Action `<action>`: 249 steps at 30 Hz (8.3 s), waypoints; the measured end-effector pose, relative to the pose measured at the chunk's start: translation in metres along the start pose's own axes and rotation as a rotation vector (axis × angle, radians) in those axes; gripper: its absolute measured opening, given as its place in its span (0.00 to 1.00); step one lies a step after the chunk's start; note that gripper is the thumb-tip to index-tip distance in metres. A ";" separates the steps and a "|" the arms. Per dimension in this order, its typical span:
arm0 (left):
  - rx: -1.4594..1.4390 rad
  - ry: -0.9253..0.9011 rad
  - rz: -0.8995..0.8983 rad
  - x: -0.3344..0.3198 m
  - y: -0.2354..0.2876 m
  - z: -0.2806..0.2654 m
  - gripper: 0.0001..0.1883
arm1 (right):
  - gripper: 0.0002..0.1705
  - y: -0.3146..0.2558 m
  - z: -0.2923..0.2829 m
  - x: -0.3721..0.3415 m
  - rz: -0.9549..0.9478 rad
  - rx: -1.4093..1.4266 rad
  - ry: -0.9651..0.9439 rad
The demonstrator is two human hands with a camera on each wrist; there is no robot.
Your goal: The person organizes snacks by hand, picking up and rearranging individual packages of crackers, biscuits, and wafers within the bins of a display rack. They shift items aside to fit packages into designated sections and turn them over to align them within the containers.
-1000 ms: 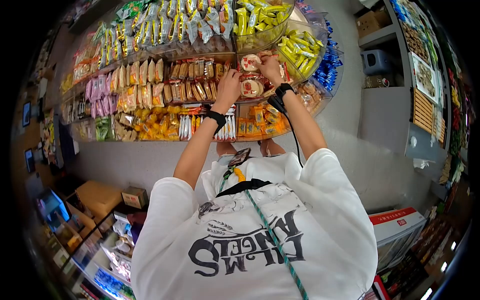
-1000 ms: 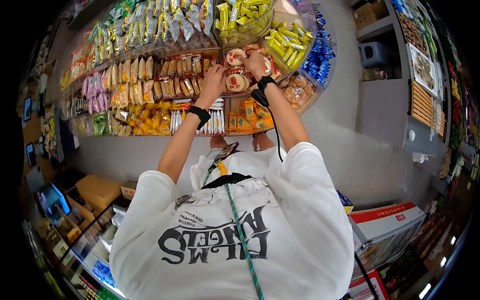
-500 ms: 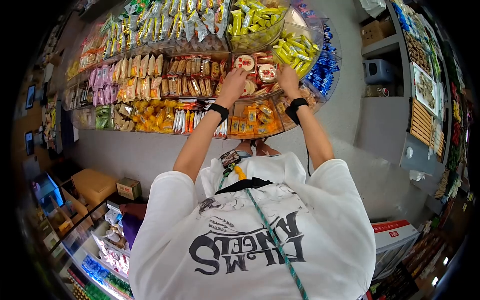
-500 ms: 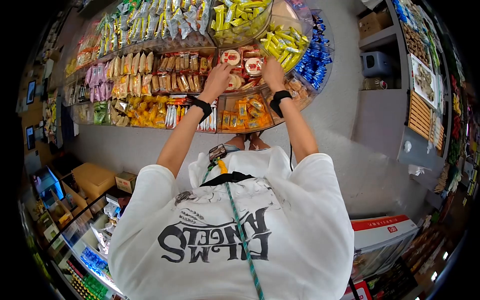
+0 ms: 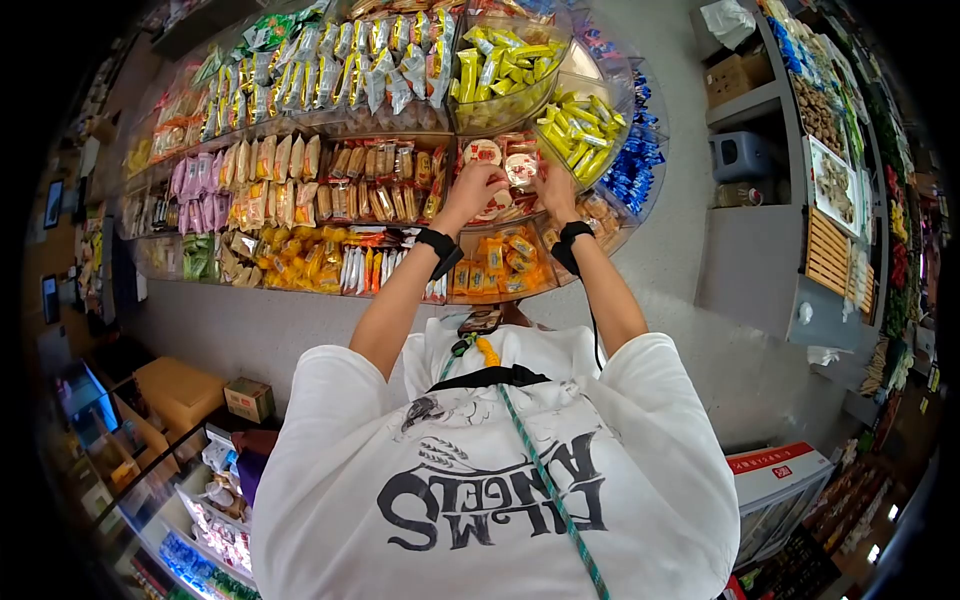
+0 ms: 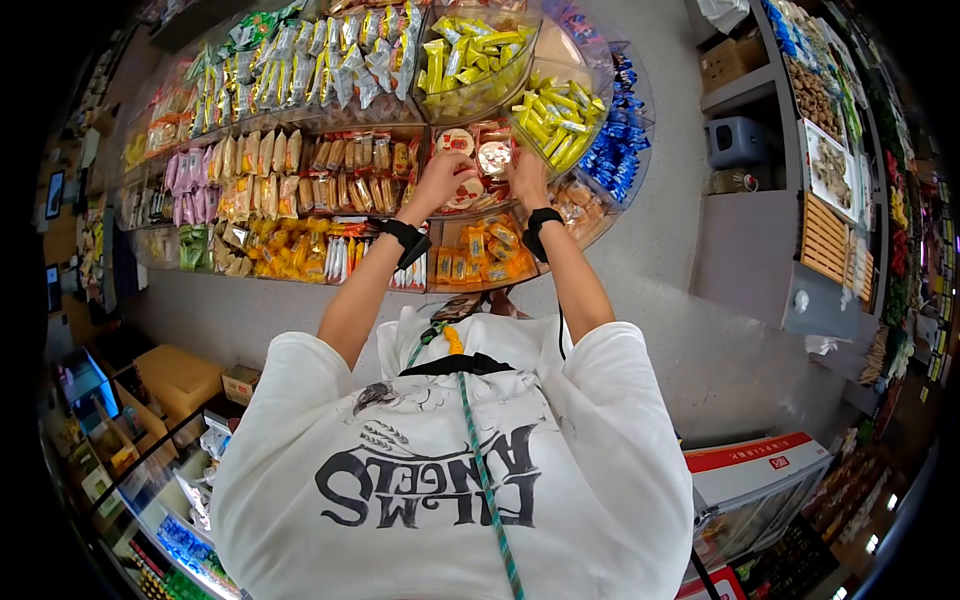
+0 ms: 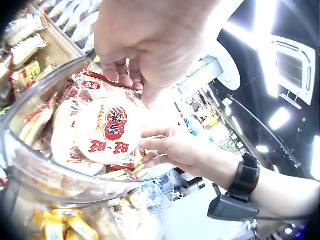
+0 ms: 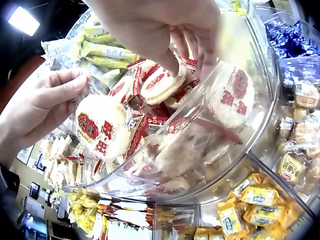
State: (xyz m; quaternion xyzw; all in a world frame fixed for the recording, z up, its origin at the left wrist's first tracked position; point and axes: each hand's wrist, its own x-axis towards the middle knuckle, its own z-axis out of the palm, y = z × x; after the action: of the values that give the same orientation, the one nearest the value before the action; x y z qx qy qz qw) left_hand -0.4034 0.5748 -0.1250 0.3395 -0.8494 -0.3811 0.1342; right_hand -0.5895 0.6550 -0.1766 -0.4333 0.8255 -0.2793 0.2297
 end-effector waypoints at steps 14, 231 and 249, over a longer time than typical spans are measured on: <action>0.408 0.340 0.253 0.001 0.006 0.056 0.13 | 0.13 0.017 -0.033 -0.023 -0.201 0.103 0.074; 0.156 0.969 -0.761 0.178 0.089 -0.039 0.15 | 0.15 -0.114 -0.118 0.246 -1.106 0.071 -0.164; 0.058 0.244 -0.531 0.179 0.068 0.156 0.08 | 0.11 0.101 -0.068 0.233 -0.773 -0.509 -0.642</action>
State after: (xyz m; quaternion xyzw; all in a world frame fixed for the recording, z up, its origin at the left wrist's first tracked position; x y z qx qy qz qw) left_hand -0.6429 0.5726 -0.1858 0.5968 -0.7191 -0.3347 0.1213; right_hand -0.8116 0.5237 -0.2246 -0.8091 0.5369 0.0105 0.2386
